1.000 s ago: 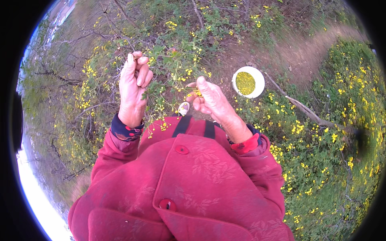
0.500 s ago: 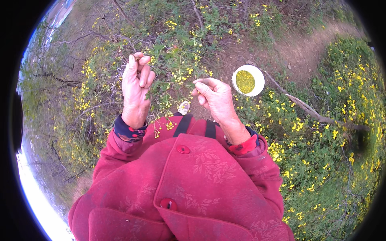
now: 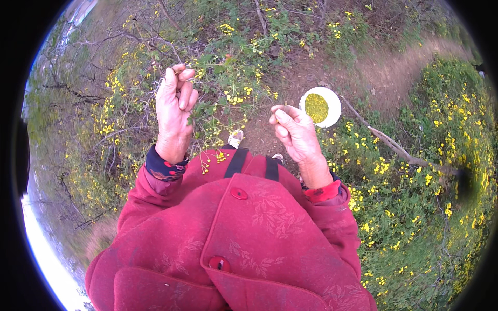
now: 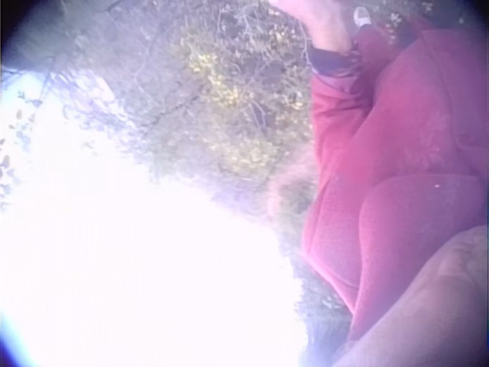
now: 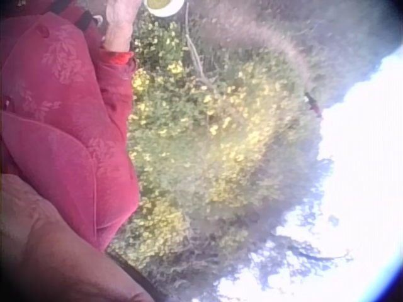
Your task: The person repeatedly reaches into a bush with yellow flowers, plucks small flower clusters, and places them into a white bowl held in the left hand. The person moves slightly along the bush while continuing to pick flowers.
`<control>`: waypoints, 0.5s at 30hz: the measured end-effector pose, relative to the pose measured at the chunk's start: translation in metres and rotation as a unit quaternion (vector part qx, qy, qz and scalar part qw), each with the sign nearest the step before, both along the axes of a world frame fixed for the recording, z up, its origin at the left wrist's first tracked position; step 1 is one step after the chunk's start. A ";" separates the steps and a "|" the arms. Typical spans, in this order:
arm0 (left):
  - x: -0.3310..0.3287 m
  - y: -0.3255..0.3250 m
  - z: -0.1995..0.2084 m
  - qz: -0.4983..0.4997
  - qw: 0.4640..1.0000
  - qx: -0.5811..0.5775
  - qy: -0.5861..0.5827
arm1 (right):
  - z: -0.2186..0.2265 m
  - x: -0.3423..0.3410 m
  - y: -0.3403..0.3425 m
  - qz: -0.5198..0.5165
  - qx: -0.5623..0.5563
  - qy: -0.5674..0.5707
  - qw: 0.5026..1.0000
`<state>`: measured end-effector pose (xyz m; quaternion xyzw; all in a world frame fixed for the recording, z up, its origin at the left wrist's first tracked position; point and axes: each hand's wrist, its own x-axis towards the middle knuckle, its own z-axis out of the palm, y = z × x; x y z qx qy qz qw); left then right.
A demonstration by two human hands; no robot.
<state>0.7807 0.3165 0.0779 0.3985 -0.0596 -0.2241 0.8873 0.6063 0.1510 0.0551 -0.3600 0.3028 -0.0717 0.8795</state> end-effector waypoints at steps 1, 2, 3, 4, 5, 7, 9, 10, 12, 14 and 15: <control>0.000 0.000 0.000 -0.005 1.000 0.013 -0.002 | 0.002 0.001 0.000 0.028 0.018 -0.047 0.998; -0.001 0.000 0.000 -0.007 1.000 0.024 -0.006 | 0.006 0.003 -0.001 0.037 0.035 -0.055 0.997; -0.002 -0.001 0.001 -0.012 0.999 0.034 -0.009 | 0.010 0.004 0.000 0.042 0.057 -0.060 0.996; -0.005 -0.004 0.000 -0.027 0.999 0.026 -0.009 | 0.012 0.010 0.001 0.080 0.022 -0.042 0.996; -0.009 -0.006 0.000 -0.033 0.999 0.040 -0.012 | 0.014 0.017 0.003 0.113 -0.030 -0.028 0.993; -0.016 -0.011 0.001 -0.032 0.997 0.062 -0.043 | 0.015 0.031 0.011 0.182 -0.126 -0.023 0.975; -0.017 -0.014 0.002 -0.035 0.996 0.065 -0.047 | 0.016 0.039 0.017 0.189 -0.224 0.038 0.955; -0.016 -0.014 0.002 -0.036 0.996 0.058 -0.055 | 0.016 0.040 0.018 0.188 -0.234 0.044 0.953; -0.012 -0.011 0.002 -0.023 0.996 0.065 -0.051 | 0.016 0.037 0.017 0.180 -0.184 0.046 0.965; -0.008 -0.008 0.000 -0.015 0.997 0.055 -0.042 | 0.015 0.032 0.014 0.176 -0.155 0.019 0.972; -0.007 -0.007 -0.001 -0.021 0.997 0.062 -0.035 | 0.014 0.029 0.013 0.170 -0.141 0.022 0.975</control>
